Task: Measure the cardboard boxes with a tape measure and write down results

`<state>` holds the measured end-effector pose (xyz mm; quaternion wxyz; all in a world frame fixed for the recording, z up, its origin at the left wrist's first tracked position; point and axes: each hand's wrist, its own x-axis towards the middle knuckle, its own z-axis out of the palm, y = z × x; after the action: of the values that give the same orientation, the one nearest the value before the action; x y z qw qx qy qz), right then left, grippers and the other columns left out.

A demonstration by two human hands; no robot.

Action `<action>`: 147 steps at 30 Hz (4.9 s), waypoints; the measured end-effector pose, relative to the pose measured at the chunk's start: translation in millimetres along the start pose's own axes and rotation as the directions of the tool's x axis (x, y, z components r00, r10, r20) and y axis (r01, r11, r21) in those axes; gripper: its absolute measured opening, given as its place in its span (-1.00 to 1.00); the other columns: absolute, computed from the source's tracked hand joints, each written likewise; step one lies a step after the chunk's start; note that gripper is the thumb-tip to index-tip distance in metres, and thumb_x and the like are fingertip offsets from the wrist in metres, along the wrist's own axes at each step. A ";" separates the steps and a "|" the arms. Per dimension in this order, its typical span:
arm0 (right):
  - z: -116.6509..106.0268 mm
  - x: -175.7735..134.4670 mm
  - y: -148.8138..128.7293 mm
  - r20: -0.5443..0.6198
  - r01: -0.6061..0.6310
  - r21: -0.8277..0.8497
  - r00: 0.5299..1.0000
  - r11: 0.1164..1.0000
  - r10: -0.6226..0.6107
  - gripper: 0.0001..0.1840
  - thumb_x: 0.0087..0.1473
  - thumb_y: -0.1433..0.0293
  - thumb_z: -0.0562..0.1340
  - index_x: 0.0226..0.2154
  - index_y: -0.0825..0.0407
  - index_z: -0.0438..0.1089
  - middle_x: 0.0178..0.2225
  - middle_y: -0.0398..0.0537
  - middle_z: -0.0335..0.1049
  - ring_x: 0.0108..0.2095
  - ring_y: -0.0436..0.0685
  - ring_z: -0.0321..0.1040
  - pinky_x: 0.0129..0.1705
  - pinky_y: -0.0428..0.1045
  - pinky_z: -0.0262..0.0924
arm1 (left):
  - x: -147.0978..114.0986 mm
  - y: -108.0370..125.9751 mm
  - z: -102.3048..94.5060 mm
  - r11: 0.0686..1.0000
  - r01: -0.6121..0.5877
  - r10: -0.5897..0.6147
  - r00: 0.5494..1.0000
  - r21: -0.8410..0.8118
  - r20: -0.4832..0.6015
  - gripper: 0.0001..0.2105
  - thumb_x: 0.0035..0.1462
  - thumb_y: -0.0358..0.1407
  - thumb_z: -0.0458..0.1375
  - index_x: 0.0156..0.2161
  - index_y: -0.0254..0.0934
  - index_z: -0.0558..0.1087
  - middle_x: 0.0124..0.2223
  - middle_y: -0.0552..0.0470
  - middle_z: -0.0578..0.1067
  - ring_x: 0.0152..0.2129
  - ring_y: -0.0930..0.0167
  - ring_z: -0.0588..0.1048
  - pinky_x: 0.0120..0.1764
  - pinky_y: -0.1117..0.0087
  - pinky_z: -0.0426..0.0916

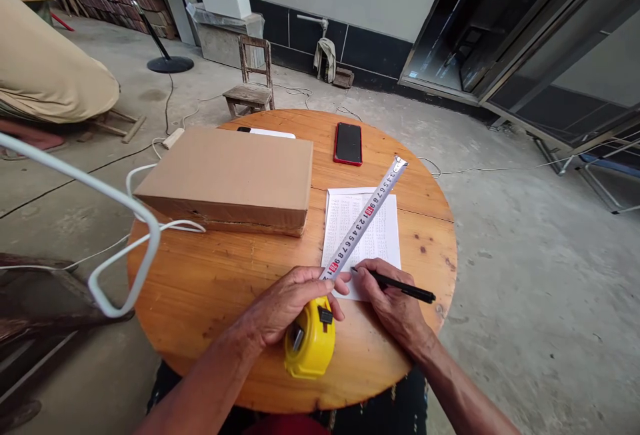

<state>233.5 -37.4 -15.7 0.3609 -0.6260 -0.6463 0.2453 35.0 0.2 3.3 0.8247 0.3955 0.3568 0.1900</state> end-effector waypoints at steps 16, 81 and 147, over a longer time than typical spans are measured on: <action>-3.8 -3.4 4.0 -0.069 -0.067 0.134 0.995 0.989 0.077 -0.79 0.17 0.32 0.13 -0.33 0.02 0.46 -0.49 -0.12 0.44 -0.53 0.02 0.28 -0.49 -0.08 0.16 | -0.1 0.2 1.5 1.000 0.000 0.000 1.000 -0.011 0.006 -0.79 0.16 -0.27 0.08 -0.23 -0.31 0.53 -0.42 -0.02 0.58 -0.48 0.39 0.48 -0.14 0.37 0.23; -2.0 -3.5 1.9 -0.087 -0.051 0.058 0.995 0.997 0.056 -0.79 0.16 0.34 0.12 -0.36 0.03 0.45 -0.44 -0.09 0.46 -0.46 0.05 0.34 -0.40 -0.06 0.23 | 4.2 -3.4 -2.6 1.000 0.026 -0.026 0.999 -0.015 0.033 -0.75 0.13 -0.22 0.12 -0.18 -0.31 0.54 -0.36 -0.09 0.61 -0.37 0.27 0.55 -0.19 0.33 0.27; 0.4 -5.5 8.2 -0.196 -0.114 0.118 0.971 0.986 0.136 -0.79 0.13 0.32 0.14 -0.39 0.05 0.45 -0.55 -0.15 0.38 -0.55 0.00 0.24 -0.50 -0.09 0.14 | 3.0 2.9 2.6 0.999 -0.029 0.028 0.999 0.026 0.033 -0.80 0.17 -0.28 0.09 -0.25 -0.30 0.55 -0.42 -0.10 0.59 0.20 0.28 0.20 -0.03 0.34 0.22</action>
<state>238.1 -42.0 -23.1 0.4416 -0.6671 -0.5514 0.2365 38.8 2.5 5.4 0.8221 0.4147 0.3403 0.1906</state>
